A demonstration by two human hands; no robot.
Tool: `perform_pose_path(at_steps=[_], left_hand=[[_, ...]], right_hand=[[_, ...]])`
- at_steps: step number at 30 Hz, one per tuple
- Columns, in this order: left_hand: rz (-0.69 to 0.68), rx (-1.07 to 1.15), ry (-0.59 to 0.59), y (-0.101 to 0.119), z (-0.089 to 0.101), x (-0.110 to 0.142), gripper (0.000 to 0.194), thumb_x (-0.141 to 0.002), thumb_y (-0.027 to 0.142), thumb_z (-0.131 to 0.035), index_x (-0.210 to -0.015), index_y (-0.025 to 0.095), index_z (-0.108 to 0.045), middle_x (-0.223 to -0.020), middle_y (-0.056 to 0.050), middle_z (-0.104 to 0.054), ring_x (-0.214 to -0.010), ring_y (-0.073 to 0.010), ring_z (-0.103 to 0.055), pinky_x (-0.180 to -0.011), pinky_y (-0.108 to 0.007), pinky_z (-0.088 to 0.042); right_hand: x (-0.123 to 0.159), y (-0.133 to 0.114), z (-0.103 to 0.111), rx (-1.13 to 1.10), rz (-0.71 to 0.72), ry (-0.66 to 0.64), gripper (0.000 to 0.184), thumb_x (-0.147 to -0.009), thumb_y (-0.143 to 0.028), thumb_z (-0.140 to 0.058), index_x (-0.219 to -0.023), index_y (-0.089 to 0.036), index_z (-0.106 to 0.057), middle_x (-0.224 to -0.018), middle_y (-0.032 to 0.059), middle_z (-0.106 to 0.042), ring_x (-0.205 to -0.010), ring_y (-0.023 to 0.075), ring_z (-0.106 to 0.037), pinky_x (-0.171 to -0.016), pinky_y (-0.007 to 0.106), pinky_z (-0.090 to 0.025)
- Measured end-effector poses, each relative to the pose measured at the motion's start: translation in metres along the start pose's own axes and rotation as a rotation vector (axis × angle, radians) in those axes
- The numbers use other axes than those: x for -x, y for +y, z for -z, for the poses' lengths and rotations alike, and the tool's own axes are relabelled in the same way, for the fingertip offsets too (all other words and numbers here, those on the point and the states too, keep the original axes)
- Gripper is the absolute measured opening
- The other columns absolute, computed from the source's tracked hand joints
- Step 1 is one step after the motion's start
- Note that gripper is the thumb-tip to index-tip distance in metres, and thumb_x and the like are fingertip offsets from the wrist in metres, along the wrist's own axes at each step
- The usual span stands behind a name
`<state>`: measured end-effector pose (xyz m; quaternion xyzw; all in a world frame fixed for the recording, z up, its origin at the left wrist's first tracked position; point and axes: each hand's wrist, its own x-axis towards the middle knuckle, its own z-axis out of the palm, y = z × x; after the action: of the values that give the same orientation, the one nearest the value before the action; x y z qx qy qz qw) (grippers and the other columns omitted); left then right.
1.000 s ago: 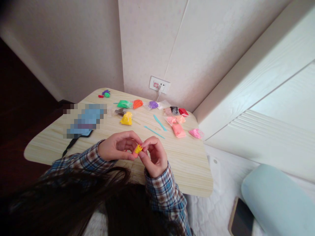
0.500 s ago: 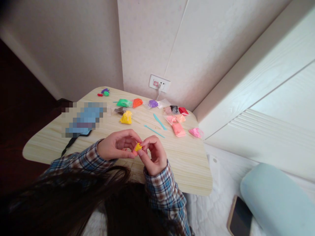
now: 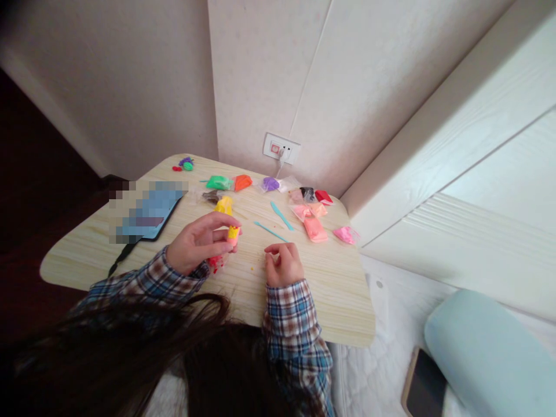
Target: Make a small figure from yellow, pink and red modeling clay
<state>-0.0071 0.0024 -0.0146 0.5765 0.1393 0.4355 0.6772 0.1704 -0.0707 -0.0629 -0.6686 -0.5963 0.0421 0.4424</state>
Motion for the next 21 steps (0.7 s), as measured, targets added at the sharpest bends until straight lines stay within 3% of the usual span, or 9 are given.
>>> perform_pose_path(at_steps=[7, 16, 21], left_hand=[[0.028, -0.017, -0.045, 0.0, 0.001, 0.001, 0.025, -0.069, 0.016, -0.071, -0.093, 0.017, -0.064, -0.092, -0.002, -0.059, -0.073, -0.0094, -0.061, -0.068, -0.021, -0.05], [0.079, -0.043, -0.043, 0.005, -0.003, 0.001, 0.03, -0.064, 0.013, -0.073, -0.092, 0.015, -0.063, -0.091, -0.001, -0.059, -0.065, -0.0059, -0.058, -0.059, -0.017, -0.048], [0.124, -0.007, -0.068, 0.007, -0.006, 0.002, 0.031, -0.062, 0.013, -0.075, -0.09, 0.015, -0.062, -0.082, 0.001, -0.059, -0.062, -0.005, -0.056, -0.055, -0.015, -0.047]], right_hand=[[0.001, 0.009, 0.003, 0.131, 0.007, -0.039, 0.013, -0.073, -0.024, -0.055, -0.074, -0.016, -0.065, -0.072, 0.0025, -0.053, -0.05, 0.0096, -0.041, -0.049, 0.026, -0.039], [0.004, 0.01, -0.002, 0.194, -0.028, -0.091, 0.008, -0.071, -0.026, -0.062, -0.067, -0.02, -0.063, -0.069, -0.0003, -0.052, -0.054, 0.0104, -0.042, -0.055, 0.027, -0.038], [0.0, -0.002, 0.002, 0.008, 0.059, -0.017, 0.01, -0.076, -0.027, -0.059, -0.07, -0.019, -0.062, -0.067, -0.0001, -0.051, -0.054, 0.0107, -0.042, -0.054, 0.027, -0.038]])
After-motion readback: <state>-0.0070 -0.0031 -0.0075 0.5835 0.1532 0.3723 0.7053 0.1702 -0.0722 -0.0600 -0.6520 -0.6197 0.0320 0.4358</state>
